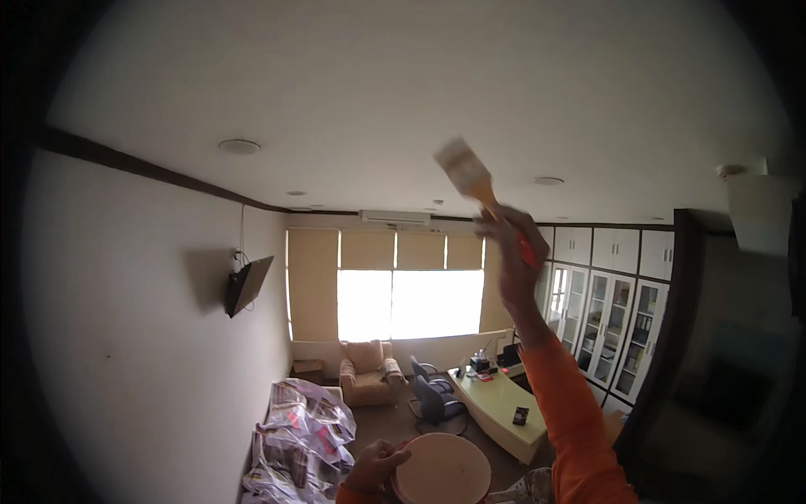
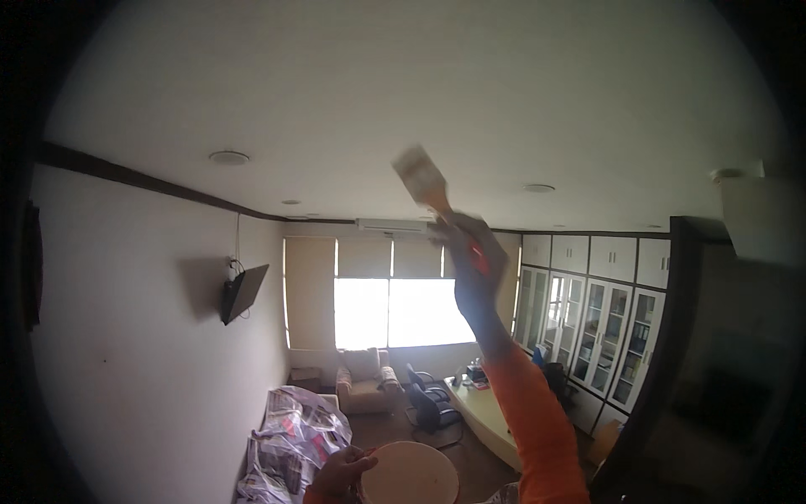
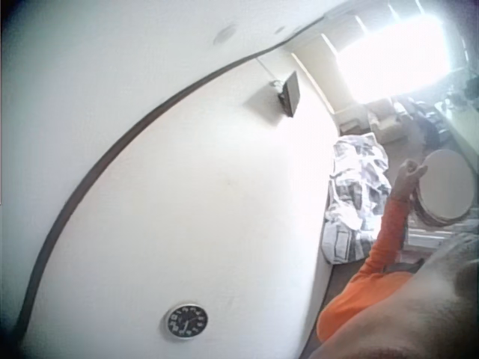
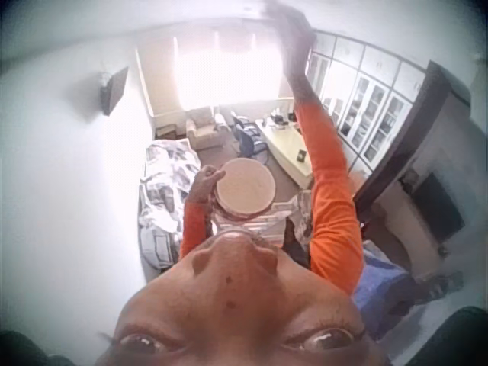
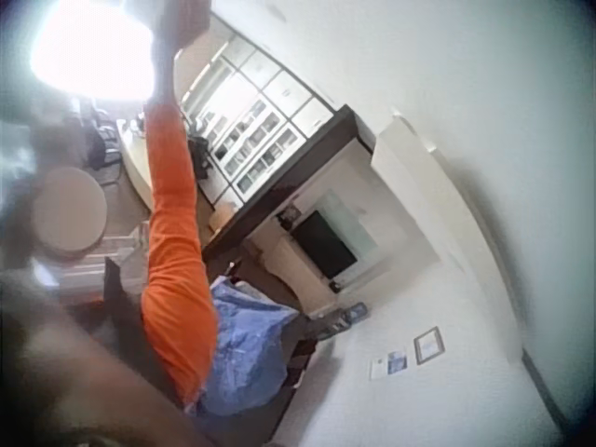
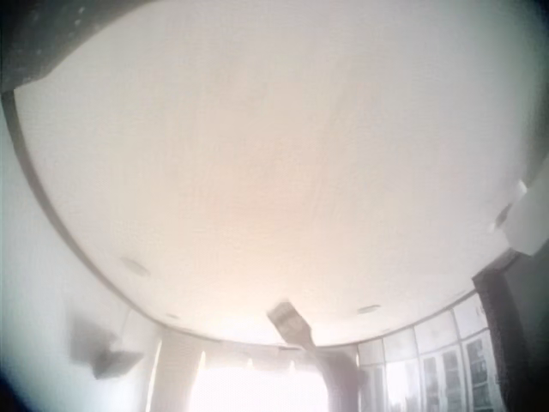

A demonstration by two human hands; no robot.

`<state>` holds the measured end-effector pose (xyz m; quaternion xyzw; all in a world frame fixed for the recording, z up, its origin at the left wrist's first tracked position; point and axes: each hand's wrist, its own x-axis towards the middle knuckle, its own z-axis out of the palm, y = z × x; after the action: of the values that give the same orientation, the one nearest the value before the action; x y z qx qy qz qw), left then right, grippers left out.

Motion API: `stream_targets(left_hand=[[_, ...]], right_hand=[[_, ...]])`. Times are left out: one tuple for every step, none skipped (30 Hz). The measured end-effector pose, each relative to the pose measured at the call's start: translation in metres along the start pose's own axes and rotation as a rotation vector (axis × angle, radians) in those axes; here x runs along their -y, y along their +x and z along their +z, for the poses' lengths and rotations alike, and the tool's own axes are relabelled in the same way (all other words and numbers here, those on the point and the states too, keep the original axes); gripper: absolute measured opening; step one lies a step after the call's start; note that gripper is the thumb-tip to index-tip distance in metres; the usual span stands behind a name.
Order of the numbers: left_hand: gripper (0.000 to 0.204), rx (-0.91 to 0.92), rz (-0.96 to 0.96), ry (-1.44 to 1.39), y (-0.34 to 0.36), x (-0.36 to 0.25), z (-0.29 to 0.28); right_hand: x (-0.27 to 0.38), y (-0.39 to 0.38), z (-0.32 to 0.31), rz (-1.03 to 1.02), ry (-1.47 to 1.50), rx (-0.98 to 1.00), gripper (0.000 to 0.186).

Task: The person repeatedly dips a paintbrush into a bucket and applies paint to the ceiling in a room. The person holds the bucket in one hand and uses the brush in the other to cover sections of the ceiling.

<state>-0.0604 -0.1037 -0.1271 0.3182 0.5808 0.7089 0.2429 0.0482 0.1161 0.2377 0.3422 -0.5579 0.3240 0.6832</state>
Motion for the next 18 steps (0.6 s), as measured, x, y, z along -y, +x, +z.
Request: stream_targets(left_hand=[[0.042,0.015,-0.003,-0.016,0.000,0.000,0.000],[0.043,0.027,-0.008,-0.032,0.000,-0.001,-0.002],[0.044,0.008,-0.002,0.008,-0.001,-0.004,-0.004],[0.040,-0.013,0.010,0.037,-0.003,-0.009,-0.004],[0.036,-0.033,0.021,0.067,-0.006,-0.015,-0.002],[0.032,-0.052,0.032,0.095,-0.008,-0.021,0.001],[0.037,-0.028,0.010,0.150,-0.010,-0.028,0.000],[0.038,-0.048,0.016,0.115,-0.014,-0.033,0.005],[0.038,-0.065,0.026,0.081,-0.015,-0.036,0.010],[0.039,-0.081,0.037,0.046,-0.016,-0.039,0.015],[0.039,-0.083,0.032,0.055,-0.017,-0.041,0.017],[0.039,-0.081,0.036,0.064,-0.016,-0.041,0.018],[0.039,-0.077,0.040,0.071,-0.015,-0.041,0.019],[0.039,-0.074,0.043,0.078,-0.013,-0.040,0.019],[0.040,-0.070,0.048,0.082,-0.012,-0.039,0.019],[0.040,-0.068,0.056,0.085,-0.009,-0.038,0.019],[0.040,-0.066,0.060,0.086,-0.008,-0.038,0.020],[0.040,-0.061,0.063,0.085,-0.007,-0.038,0.020]], right_hand=[[-0.014,0.024,0.019,-0.208,-0.130,0.074,0.020],[-0.027,0.046,0.034,-0.377,-0.278,0.109,0.020],[-0.040,0.065,0.048,-0.503,-0.412,0.161,0.022],[-0.053,0.082,0.065,-0.637,-0.429,0.137,0.026],[-0.064,0.099,0.077,-0.687,-0.455,0.139,0.031],[-0.072,0.114,0.084,-0.746,-0.457,0.106,0.029],[-0.080,0.129,0.089,-0.761,-0.477,0.094,0.026],[-0.086,0.142,0.087,-0.777,-0.499,0.082,0.024],[-0.091,0.154,0.081,-0.798,-0.551,0.059,0.023],[-0.095,0.165,0.069,-0.850,-0.593,0.028,0.023],[-0.098,0.172,0.054,-0.856,-0.643,-0.006,0.020],[-0.101,0.178,0.034,-0.860,-0.642,-0.024,0.020],[-0.103,0.180,0.015,-0.841,-0.676,-0.073,0.019],[-0.105,0.179,0.000,-0.816,-0.691,-0.139,0.018],[-0.107,0.178,-0.010,-0.801,-0.703,-0.187,0.019],[-0.109,0.176,-0.016,-0.818,-0.696,-0.253,0.019],[-0.110,0.175,-0.015,-0.807,-0.721,-0.283,0.019],[-0.111,0.175,-0.006,-0.831,-0.733,-0.322,0.020]])
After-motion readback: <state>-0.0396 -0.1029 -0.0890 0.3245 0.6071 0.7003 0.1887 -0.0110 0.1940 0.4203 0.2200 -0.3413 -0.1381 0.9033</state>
